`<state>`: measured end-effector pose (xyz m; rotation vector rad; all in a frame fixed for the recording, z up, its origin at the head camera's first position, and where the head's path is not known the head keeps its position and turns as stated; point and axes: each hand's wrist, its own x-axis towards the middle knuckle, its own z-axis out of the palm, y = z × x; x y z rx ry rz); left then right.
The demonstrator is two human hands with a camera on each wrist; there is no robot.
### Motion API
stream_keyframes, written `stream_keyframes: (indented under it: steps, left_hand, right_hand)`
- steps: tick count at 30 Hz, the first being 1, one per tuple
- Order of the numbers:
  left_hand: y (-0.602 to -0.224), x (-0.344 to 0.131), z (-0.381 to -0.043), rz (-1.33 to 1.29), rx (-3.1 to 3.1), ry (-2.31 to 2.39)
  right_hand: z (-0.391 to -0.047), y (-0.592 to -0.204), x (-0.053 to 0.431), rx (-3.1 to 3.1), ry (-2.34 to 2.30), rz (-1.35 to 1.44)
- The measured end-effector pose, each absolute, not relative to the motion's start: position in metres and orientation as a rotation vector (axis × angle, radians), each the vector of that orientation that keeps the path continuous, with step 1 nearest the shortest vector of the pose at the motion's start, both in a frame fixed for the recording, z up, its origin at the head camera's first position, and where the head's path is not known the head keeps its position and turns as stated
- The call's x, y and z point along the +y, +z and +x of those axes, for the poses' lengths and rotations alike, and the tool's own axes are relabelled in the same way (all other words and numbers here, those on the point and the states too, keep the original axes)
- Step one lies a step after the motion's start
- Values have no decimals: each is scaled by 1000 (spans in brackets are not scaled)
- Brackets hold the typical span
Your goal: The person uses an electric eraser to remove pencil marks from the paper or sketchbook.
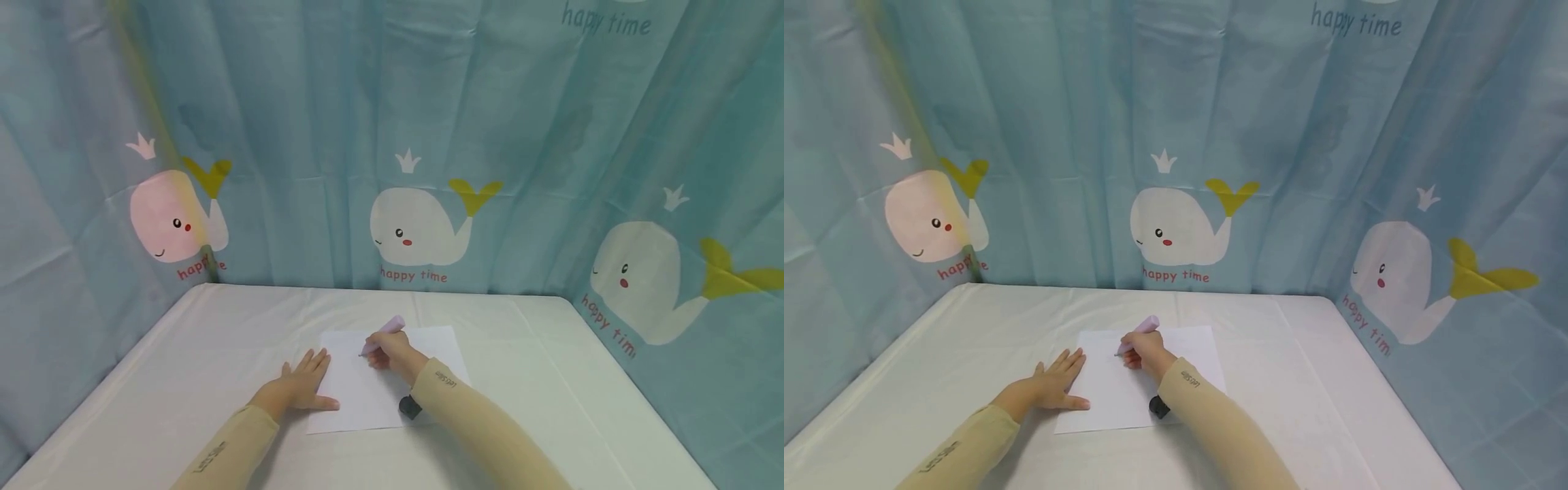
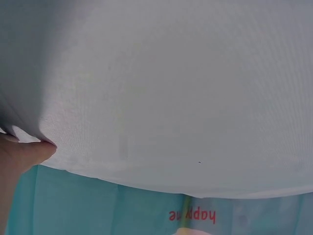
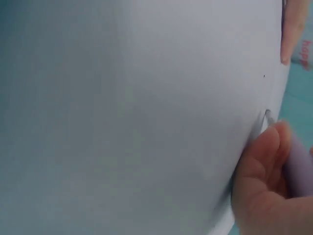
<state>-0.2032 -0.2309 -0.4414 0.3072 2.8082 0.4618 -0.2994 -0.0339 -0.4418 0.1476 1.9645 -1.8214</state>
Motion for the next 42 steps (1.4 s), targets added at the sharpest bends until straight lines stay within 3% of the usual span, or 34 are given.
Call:
stream_keyframes:
  steps: [24, 42]
  left_hand:
    - [-444, -233, -203, 308, 2811, 461]
    - [-442, -231, -206, 288, 2801, 438]
  right_hand:
    - [-299, -439, -41, 1929, -1947, 290]
    - [-302, -437, -39, 1982, -1852, 218]
